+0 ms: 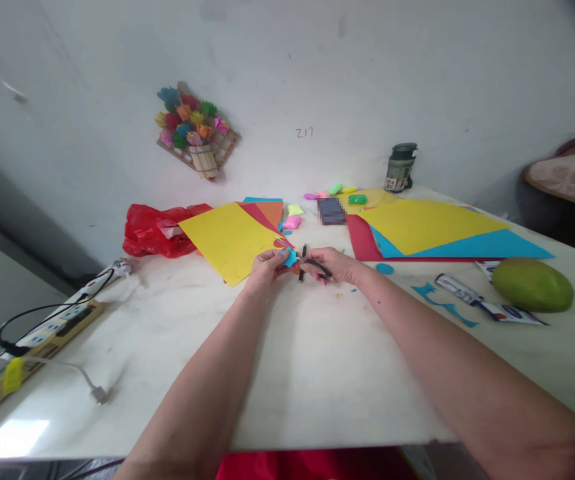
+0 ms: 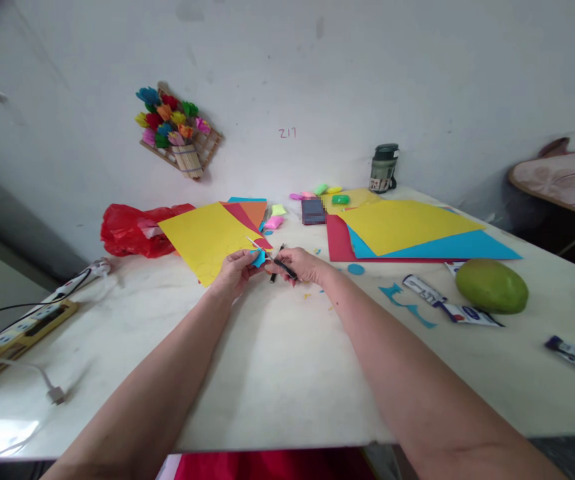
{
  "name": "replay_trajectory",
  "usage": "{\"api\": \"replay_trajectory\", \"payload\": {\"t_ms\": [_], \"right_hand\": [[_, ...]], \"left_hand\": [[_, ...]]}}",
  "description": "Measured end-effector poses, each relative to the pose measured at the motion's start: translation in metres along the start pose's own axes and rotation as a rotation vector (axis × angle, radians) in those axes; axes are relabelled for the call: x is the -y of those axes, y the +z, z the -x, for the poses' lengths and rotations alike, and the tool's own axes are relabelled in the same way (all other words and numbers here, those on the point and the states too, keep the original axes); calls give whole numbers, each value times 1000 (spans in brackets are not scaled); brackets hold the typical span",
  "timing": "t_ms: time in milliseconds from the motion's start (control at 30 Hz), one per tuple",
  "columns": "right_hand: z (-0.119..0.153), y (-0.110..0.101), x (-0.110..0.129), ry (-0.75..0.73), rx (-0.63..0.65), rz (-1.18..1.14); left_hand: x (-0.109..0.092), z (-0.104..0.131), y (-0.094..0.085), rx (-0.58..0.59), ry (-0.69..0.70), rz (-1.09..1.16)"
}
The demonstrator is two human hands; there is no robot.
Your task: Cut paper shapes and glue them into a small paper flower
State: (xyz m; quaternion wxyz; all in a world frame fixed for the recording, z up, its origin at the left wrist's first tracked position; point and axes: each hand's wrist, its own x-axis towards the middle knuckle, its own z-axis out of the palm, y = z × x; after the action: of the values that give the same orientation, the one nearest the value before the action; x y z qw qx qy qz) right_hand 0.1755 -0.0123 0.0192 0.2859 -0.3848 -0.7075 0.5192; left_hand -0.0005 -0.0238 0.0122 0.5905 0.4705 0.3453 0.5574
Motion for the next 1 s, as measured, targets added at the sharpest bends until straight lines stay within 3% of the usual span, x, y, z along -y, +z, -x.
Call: {"api": "replay_trajectory", "payload": {"t_ms": [1000], "right_hand": [[1, 0, 2, 7, 11, -25]], "left_hand": [[-2, 2, 1, -32, 9, 0]]}}
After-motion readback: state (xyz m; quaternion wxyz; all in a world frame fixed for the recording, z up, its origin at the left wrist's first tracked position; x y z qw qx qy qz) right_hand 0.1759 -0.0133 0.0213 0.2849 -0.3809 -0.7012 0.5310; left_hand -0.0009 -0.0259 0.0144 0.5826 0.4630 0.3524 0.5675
